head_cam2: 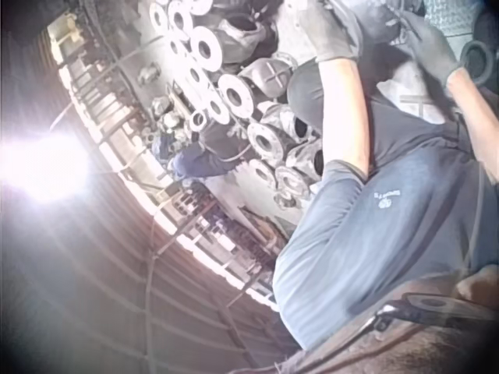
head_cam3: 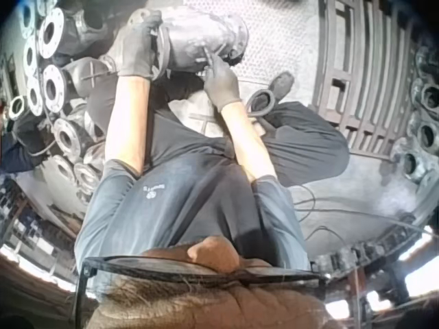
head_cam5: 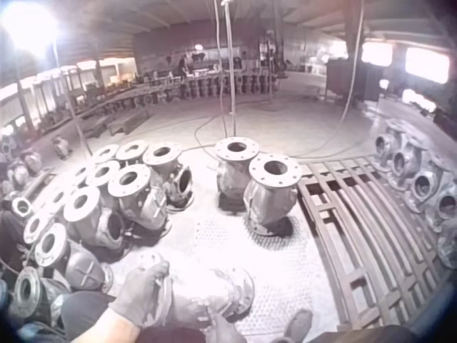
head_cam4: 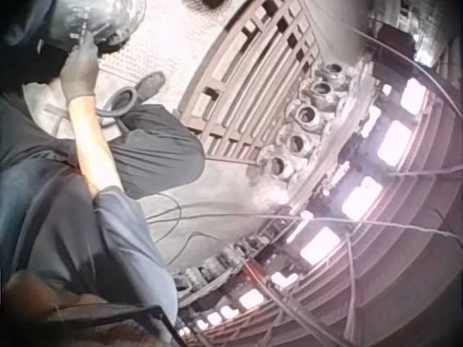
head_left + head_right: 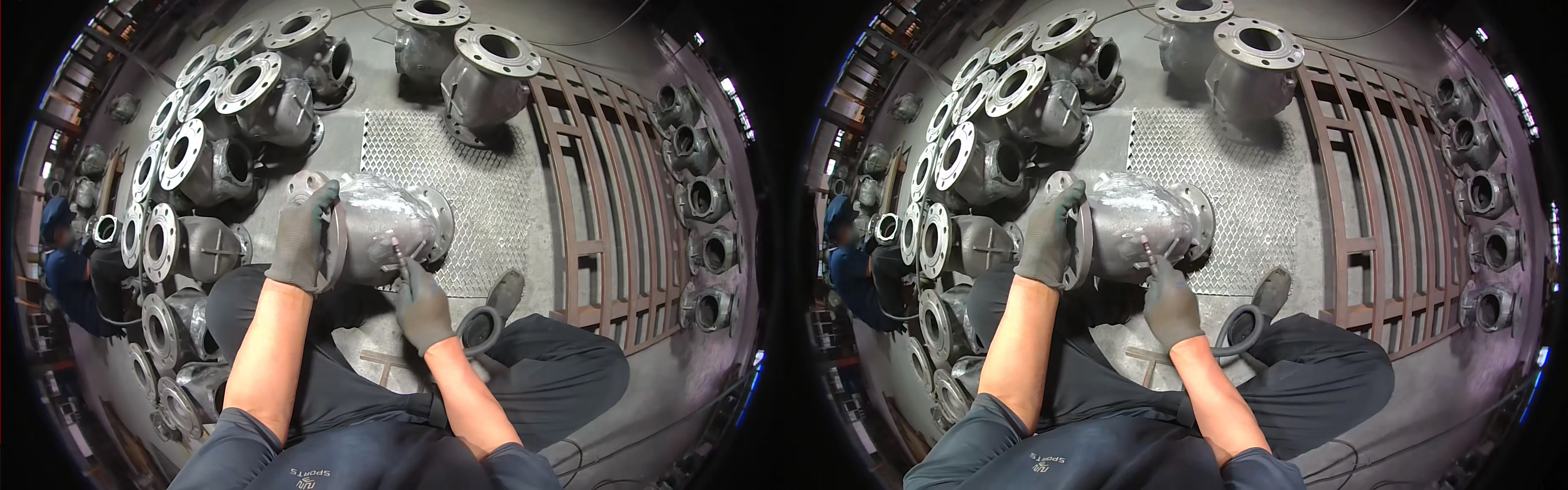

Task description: The person picks up a handheld pneumatic grinding tool and a metal valve casting, then grinds the outer seams, edges, and inner surfaces of the casting.

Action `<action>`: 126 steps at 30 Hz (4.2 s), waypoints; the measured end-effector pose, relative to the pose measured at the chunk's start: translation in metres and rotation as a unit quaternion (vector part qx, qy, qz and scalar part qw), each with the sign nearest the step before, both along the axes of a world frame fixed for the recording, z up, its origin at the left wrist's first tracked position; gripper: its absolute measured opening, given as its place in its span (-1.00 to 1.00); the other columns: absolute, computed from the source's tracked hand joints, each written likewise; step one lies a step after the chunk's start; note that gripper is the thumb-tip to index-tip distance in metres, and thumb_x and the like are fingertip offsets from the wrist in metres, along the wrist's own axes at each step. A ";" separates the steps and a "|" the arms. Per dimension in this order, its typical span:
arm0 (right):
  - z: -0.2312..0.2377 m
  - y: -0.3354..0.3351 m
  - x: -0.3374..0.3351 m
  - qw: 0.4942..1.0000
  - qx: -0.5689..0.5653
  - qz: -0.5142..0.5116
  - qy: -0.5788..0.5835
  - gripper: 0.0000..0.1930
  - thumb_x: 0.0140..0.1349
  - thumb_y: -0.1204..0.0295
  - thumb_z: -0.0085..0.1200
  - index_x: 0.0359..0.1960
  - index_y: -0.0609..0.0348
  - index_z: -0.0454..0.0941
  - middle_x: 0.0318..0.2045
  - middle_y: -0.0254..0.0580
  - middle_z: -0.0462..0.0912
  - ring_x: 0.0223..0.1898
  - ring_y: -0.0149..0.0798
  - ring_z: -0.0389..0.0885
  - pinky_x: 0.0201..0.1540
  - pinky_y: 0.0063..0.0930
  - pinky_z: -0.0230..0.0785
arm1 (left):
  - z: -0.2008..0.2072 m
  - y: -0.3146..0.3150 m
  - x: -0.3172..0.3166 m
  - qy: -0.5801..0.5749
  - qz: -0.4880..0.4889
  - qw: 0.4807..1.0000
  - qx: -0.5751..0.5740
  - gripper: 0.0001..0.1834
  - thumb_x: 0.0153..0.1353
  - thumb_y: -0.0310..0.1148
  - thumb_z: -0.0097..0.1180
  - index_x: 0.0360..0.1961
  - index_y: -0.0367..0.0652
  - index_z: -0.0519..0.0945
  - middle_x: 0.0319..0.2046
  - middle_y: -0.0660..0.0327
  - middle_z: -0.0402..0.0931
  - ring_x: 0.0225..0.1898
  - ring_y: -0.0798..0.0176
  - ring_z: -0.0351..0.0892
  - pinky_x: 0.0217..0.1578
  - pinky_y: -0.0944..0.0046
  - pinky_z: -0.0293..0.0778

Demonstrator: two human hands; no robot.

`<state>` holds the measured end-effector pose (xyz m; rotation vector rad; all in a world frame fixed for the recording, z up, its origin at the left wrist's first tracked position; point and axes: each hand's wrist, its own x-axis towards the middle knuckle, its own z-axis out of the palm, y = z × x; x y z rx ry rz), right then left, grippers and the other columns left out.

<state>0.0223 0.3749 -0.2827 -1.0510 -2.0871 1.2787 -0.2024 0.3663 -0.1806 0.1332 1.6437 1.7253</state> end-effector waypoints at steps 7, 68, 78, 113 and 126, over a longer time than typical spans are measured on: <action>-0.015 -0.002 -0.003 0.999 0.035 -0.035 -0.001 -0.59 0.43 0.48 0.10 0.30 0.21 0.51 -0.10 0.31 0.72 -0.10 0.36 0.73 -0.07 0.16 0.61 | 0.000 0.007 0.007 0.031 -0.008 0.999 -0.029 -0.74 0.31 -0.28 0.43 -0.13 -0.26 0.75 -0.31 0.25 0.69 -0.37 0.34 0.62 -0.31 0.25 0.53; 0.070 0.192 0.002 0.909 -0.012 0.318 -0.267 -0.76 0.41 0.40 0.16 0.05 0.07 0.74 -0.15 0.13 0.77 -0.08 0.18 0.74 0.03 -0.05 0.55 | -0.029 0.025 -0.050 0.480 -0.163 0.819 -0.267 -0.09 0.39 0.29 0.16 0.07 -0.60 0.64 -0.04 -0.51 0.68 0.13 -0.42 0.70 0.18 -0.14 0.55; 0.078 0.205 -0.025 0.852 0.004 0.399 -0.339 -0.72 0.40 0.45 0.23 0.09 0.20 0.77 -0.27 -0.04 0.83 -0.24 -0.18 0.80 -0.09 -0.24 0.62 | -0.019 0.027 -0.052 0.428 -0.169 0.847 -0.266 -0.14 0.34 0.30 0.21 0.03 -0.51 0.66 -0.03 -0.45 0.69 0.09 -0.42 0.71 0.15 -0.17 0.56; 0.052 0.187 0.006 0.870 -0.055 0.343 -0.350 -0.78 0.42 0.45 0.23 0.02 0.25 0.76 -0.27 -0.11 0.82 -0.25 -0.27 0.73 -0.07 -0.29 0.57 | -0.012 0.030 -0.043 0.425 -0.188 0.845 -0.264 -0.09 0.32 0.35 0.20 0.07 -0.50 0.67 0.03 -0.43 0.68 0.13 -0.40 0.69 0.19 -0.16 0.54; 0.029 0.173 0.021 0.907 -0.125 0.293 -0.276 -0.71 0.43 0.31 0.21 0.06 0.15 0.76 -0.19 0.04 0.80 -0.17 -0.04 0.75 -0.03 -0.16 0.55 | -0.020 0.031 -0.043 0.473 -0.185 0.825 -0.249 -0.31 0.37 0.18 0.19 -0.06 -0.42 0.67 -0.04 -0.35 0.66 0.07 -0.39 0.65 0.11 -0.16 0.51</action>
